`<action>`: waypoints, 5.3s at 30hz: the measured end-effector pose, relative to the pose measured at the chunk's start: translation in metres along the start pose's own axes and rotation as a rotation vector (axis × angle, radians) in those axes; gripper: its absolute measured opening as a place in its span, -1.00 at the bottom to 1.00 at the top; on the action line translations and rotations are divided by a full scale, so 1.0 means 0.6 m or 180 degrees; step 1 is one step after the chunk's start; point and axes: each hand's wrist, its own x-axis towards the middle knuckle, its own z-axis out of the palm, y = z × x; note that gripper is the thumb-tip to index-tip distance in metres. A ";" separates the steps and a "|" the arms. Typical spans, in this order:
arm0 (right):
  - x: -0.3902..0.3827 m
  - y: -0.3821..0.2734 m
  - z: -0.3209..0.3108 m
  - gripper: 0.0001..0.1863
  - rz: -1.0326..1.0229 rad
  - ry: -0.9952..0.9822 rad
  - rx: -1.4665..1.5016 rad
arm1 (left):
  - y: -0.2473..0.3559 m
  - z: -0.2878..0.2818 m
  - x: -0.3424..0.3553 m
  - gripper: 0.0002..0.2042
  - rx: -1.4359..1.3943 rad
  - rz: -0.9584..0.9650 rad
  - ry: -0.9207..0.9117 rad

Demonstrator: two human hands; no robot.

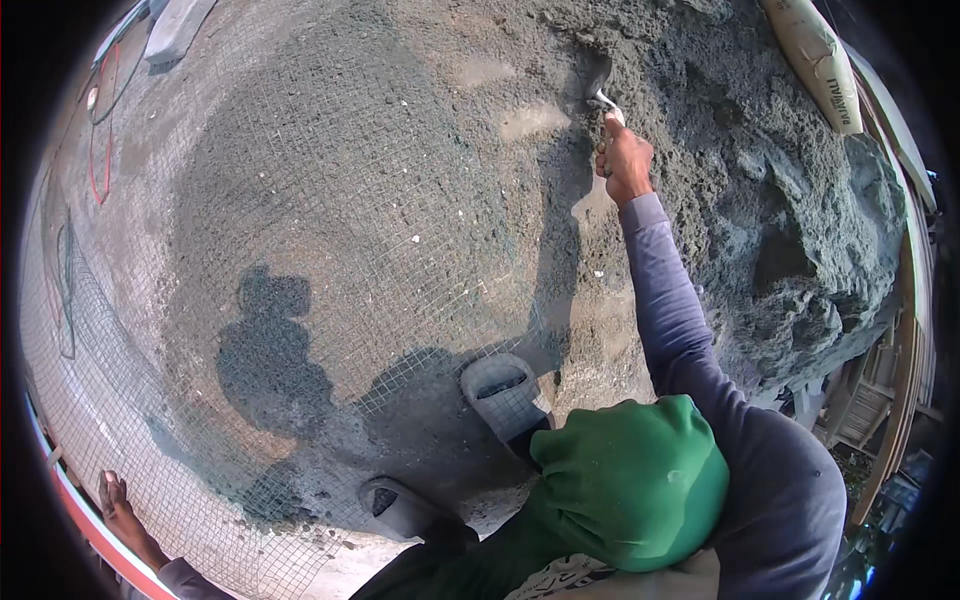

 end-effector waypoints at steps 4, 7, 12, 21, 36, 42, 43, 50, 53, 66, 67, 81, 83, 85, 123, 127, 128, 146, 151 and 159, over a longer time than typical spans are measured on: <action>-0.118 -0.021 0.126 -0.57 -0.0103 -0.1182 -0.0314 | -0.017 0.011 0.042 -0.40 -0.0001 0.0033 0.0071; -0.136 0.010 0.176 -0.54 -0.0053 -0.1741 -0.0729 | -0.046 -0.021 0.060 -0.46 -0.0066 0.0154 0.0137; -0.090 0.042 -0.038 -0.59 0.0374 -0.0538 -0.0527 | -0.034 0.028 0.044 -0.46 -0.0187 0.0170 0.0138; -0.198 0.109 -0.041 -0.59 0.0199 -0.1559 -0.1344 | -0.066 -0.002 0.104 -0.48 -0.0119 0.0267 0.0175; -0.257 0.146 -0.240 -0.53 0.0193 -0.0876 -0.1065 | -0.070 -0.007 0.150 -0.46 -0.0055 0.0305 0.0064; -0.305 0.155 -0.243 -0.54 0.0355 -0.2039 -0.1655 | -0.039 0.002 0.119 -0.48 0.0324 0.0214 0.0192; -0.301 0.163 -0.224 -0.53 0.0384 -0.2281 -0.1632 | -0.095 -0.066 0.148 -0.50 0.0111 0.0402 0.0037; -0.214 0.130 -0.301 -0.50 0.0161 -0.0762 -0.1354 | -0.111 0.032 0.166 -0.52 -0.0104 0.0338 0.0080; -0.217 0.117 -0.224 -0.48 -0.0049 -0.1930 -0.2023 | -0.134 -0.047 0.176 -0.49 0.0054 0.0423 0.0152; -0.294 0.107 -0.324 -0.54 0.0400 -0.2242 -0.2458 | -0.112 0.009 0.193 -0.47 0.0086 0.0392 -0.0036; -0.287 0.120 -0.325 -0.54 0.0393 -0.2247 -0.2447 | -0.113 0.000 0.190 -0.47 0.0006 0.0421 0.0019; -0.224 0.132 -0.429 -0.42 0.0259 -0.1087 -0.2232 | -0.124 -0.010 0.188 -0.47 0.0178 0.0610 -0.0228; -0.251 0.133 -0.461 -0.41 0.0128 -0.0943 -0.2498 | -0.118 0.026 0.174 -0.49 0.0150 0.0423 -0.0127; -0.318 0.137 -0.470 -0.35 -0.0203 -0.1221 -0.3078 | -0.110 0.045 0.163 -0.52 0.0174 0.0142 0.0051; -0.385 0.206 -0.082 -0.81 0.0337 -0.1674 -0.0737 | -0.037 0.086 0.080 -0.60 0.0221 0.0370 0.0552; -0.382 0.181 -0.071 -0.86 0.0227 -0.1880 -0.0382 | -0.038 0.059 0.069 -0.58 0.0293 0.0394 0.0619; -0.385 0.168 -0.074 -0.85 0.0041 -0.1944 -0.0335 | -0.040 0.055 0.069 -0.57 0.0351 0.0405 0.0612; -0.382 0.145 -0.372 -0.44 -0.0258 -0.0988 -0.3269 | -0.067 0.091 0.111 -0.43 -0.0379 0.0121 -0.0424; -0.285 0.160 -0.443 -0.59 -0.0958 -0.0727 -0.3939 | -0.048 0.101 0.118 -0.37 -0.0255 0.0082 -0.0517; -0.125 0.099 -0.388 -0.50 -0.1624 -0.0065 -0.4014 | -0.063 0.094 0.106 -0.35 -0.0244 0.0005 -0.0424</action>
